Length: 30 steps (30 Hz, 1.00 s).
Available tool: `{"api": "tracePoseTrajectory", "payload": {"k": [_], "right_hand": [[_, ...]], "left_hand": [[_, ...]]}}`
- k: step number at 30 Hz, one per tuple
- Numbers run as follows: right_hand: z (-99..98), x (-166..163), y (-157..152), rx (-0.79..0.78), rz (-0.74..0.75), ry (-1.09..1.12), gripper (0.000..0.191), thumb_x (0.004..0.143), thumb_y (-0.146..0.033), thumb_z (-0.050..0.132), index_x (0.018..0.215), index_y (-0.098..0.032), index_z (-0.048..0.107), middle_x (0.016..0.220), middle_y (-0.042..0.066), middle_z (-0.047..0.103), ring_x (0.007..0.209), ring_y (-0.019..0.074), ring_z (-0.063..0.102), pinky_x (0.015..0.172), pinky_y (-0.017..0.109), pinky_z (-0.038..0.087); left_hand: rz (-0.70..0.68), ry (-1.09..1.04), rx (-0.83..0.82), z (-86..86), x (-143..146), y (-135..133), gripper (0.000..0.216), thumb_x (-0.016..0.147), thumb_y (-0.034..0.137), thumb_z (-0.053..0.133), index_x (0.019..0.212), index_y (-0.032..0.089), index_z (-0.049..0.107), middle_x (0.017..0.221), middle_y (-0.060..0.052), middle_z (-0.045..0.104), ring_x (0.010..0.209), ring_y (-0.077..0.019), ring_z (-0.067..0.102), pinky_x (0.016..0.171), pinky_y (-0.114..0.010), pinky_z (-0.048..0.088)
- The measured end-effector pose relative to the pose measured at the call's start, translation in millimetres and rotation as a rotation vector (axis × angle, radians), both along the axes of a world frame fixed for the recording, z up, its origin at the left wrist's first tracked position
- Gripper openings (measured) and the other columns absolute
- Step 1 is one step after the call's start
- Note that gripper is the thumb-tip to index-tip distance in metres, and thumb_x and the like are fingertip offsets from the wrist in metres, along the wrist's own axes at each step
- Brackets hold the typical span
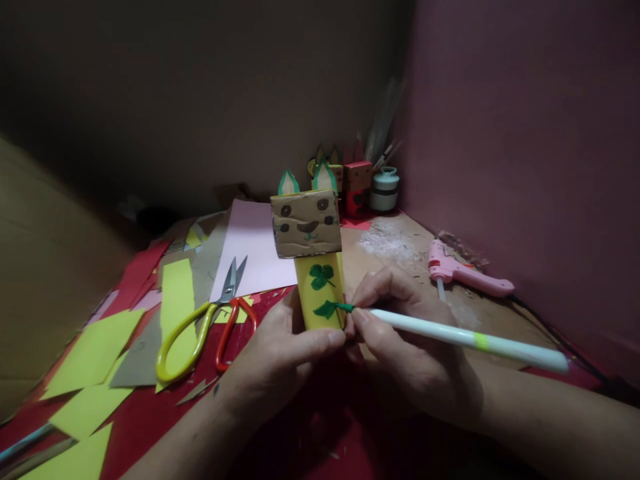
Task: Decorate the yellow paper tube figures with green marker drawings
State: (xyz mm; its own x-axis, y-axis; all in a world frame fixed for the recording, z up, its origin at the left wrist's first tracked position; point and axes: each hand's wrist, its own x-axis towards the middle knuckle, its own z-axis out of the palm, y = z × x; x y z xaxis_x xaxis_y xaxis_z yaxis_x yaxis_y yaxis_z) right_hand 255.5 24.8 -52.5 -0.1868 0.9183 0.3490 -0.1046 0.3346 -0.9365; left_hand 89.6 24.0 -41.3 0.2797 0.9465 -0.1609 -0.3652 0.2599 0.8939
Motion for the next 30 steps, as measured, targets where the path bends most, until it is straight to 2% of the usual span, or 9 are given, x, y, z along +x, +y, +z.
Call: {"api": "tracePoseTrajectory", "payload": {"k": [7, 14, 21, 30], "right_hand": [[6.5, 1.5, 0.9, 0.09, 0.027, -0.003, 0.009, 0.087, -0.019, 0.061, 0.083, -0.024, 0.054, 0.074, 0.0, 0.06, 0.054, 0.0136, 0.054, 0.044, 0.027, 0.037], [5.4, 2.9, -2.1, 0.277, 0.013, -0.141, 0.01, 0.085, -0.016, 0.061, 0.085, -0.024, 0.056, 0.07, -0.002, 0.058, 0.057, 0.0149, 0.056, 0.051, 0.03, 0.044], [1.3, 0.6, -0.9, 0.28, -0.021, -0.18, 0.009, 0.087, -0.018, 0.06, 0.085, -0.024, 0.055, 0.068, -0.004, 0.052, 0.054, 0.0122, 0.048, 0.048, 0.028, 0.038], [3.4, 0.0, -1.2, 0.273, -0.038, -0.207, 0.009, 0.085, -0.017, 0.057, 0.082, -0.024, 0.054, 0.068, -0.003, 0.054, 0.054, 0.0135, 0.051, 0.048, 0.029, 0.039]], "left_hand": [[-0.04, -0.043, 0.028, -0.4, 1.5, -0.2, 0.036, 0.07, 0.013, 0.088, 0.102, 0.018, 0.072, 0.091, -0.004, 0.076, 0.089, -0.0231, 0.073, 0.084, -0.034, 0.059], [-0.005, 0.075, 0.033, 1.5, 1.2, -2.8, 0.034, 0.07, 0.009, 0.082, 0.101, 0.019, 0.072, 0.093, -0.004, 0.077, 0.091, -0.0253, 0.073, 0.081, -0.033, 0.058], [0.017, 0.101, 0.067, -0.4, 0.9, -2.3, 0.035, 0.072, 0.007, 0.08, 0.104, 0.019, 0.071, 0.096, -0.004, 0.077, 0.093, -0.0234, 0.072, 0.082, -0.03, 0.057], [0.022, 0.095, 0.027, 2.3, 1.2, -1.5, 0.035, 0.071, 0.008, 0.083, 0.102, 0.018, 0.07, 0.094, -0.004, 0.075, 0.093, -0.0226, 0.072, 0.08, -0.029, 0.057]]}}
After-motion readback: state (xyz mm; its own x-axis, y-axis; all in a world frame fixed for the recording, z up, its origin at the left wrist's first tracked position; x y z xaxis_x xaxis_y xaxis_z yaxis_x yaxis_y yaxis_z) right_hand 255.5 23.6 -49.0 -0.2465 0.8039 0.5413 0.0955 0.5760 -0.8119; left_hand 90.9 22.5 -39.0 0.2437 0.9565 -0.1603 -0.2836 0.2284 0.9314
